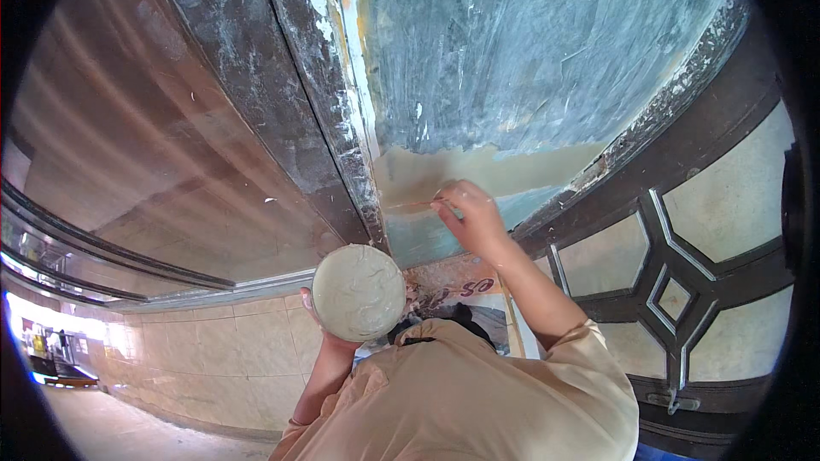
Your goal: The person applies filler paste to a wall using a scraper tool.
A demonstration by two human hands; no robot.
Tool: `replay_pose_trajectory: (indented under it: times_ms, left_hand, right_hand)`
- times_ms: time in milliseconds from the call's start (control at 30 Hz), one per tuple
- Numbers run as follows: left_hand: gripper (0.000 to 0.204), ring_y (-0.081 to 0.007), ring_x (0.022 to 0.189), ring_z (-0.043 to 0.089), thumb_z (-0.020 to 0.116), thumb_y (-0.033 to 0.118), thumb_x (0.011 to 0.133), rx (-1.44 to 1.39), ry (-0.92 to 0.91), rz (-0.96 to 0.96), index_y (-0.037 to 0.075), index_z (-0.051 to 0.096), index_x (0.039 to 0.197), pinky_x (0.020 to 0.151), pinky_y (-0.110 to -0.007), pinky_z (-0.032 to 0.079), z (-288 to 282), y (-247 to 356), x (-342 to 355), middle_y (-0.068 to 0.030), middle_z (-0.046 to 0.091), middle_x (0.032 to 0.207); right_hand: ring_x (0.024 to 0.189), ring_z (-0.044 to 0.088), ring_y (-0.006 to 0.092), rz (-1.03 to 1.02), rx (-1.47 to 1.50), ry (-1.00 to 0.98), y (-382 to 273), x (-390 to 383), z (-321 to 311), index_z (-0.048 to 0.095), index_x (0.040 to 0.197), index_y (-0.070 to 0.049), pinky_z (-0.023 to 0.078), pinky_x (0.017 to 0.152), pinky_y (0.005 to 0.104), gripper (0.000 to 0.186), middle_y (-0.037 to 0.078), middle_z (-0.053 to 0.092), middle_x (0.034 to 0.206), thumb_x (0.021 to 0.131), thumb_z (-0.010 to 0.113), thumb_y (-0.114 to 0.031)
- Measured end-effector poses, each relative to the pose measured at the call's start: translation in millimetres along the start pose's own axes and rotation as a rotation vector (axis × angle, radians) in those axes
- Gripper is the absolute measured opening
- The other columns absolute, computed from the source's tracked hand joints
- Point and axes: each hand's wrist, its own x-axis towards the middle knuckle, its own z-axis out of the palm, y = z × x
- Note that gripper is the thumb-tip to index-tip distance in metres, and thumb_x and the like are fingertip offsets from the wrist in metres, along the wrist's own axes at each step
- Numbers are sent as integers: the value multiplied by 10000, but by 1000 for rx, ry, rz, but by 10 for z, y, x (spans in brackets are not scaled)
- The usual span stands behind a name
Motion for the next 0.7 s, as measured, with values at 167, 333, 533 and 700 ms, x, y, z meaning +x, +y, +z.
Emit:
replay_pose_trajectory:
  times_ms: [167, 333, 533, 700]
  left_hand:
    - [1091, -404, 1405, 406, 350, 947, 760, -159, -135, -20, 212, 315, 1566, 1121, -659, 351, 120, -18, 20, -126, 348, 1589]
    - [1073, -403, 1405, 405, 305, 940, 780, 154, 39, 68, 213, 307, 1568, 1122, -655, 351, -45, 18, -43, -119, 347, 1590]
    - [1058, -392, 1411, 398, 254, 940, 794, -195, -70, 48, 217, 321, 1563, 1132, -630, 349, 62, -12, -13, -112, 348, 1590]
    - [1043, -383, 1410, 400, 242, 934, 806, 34, -34, 67, 218, 332, 1559, 1133, -619, 353, 11, 1, -26, -106, 350, 1590]
  right_hand:
    - [851, 658, 327, 15, -92, 94, -60, 195, 4, 672, 951, -45, 544, 740, 401, 141, 117, 670, 930, 841, 756, -71]
    - [789, 660, 272, 52, 222, 409, -468, 498, -311, 657, 927, -45, 531, 669, 359, 104, 114, 658, 896, 863, 737, -66]
    - [801, 663, 248, 80, -35, -99, 475, -454, 195, 655, 985, -35, 533, 704, 350, 135, 123, 651, 912, 895, 721, -111]
    - [801, 658, 248, 170, 38, 161, 337, -36, -151, 661, 1003, -28, 528, 726, 350, 150, 120, 659, 918, 898, 720, -117]
